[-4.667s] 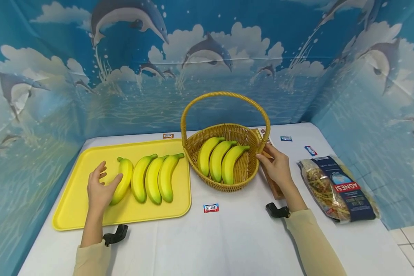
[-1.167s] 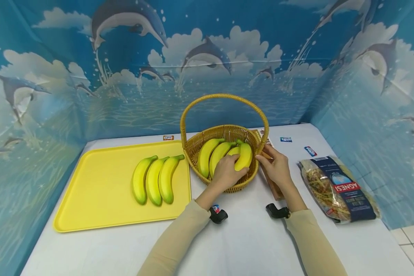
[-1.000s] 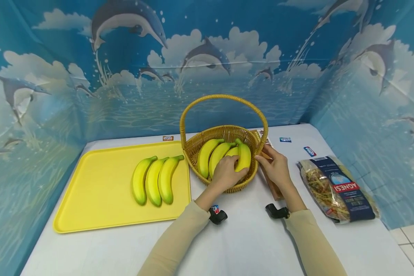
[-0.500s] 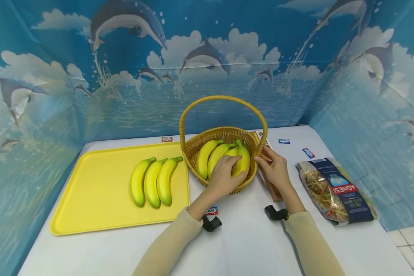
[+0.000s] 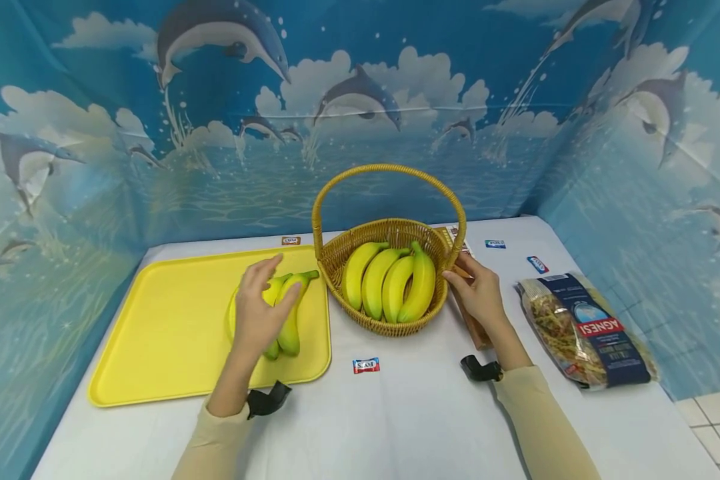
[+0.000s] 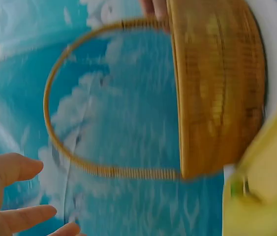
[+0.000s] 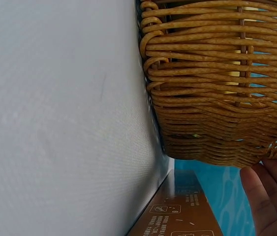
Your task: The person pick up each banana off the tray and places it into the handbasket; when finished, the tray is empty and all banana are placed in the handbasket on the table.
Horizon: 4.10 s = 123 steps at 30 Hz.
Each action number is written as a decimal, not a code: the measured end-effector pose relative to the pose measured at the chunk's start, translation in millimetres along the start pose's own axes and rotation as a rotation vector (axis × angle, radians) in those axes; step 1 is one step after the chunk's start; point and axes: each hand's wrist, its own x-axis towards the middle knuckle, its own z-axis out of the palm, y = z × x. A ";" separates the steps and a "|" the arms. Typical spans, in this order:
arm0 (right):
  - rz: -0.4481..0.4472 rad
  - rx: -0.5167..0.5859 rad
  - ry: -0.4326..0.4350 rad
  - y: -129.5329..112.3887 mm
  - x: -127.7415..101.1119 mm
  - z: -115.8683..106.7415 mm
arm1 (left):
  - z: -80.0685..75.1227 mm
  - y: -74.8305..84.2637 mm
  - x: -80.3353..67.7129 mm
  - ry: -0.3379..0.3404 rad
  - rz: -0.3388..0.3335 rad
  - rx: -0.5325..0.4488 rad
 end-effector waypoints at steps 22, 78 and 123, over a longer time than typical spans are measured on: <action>-0.007 0.000 -0.005 0.6 -0.8 -1.3 | -39.4 -109.3 8.6 0.001 -0.449 0.137; 0.032 -0.014 -0.014 3.7 -1.0 -0.8 | 102.0 14.0 54.7 -0.119 0.009 0.030; 0.029 -0.003 -0.006 2.6 -2.0 0.3 | 146.4 -20.4 66.3 -0.068 -0.095 0.266</action>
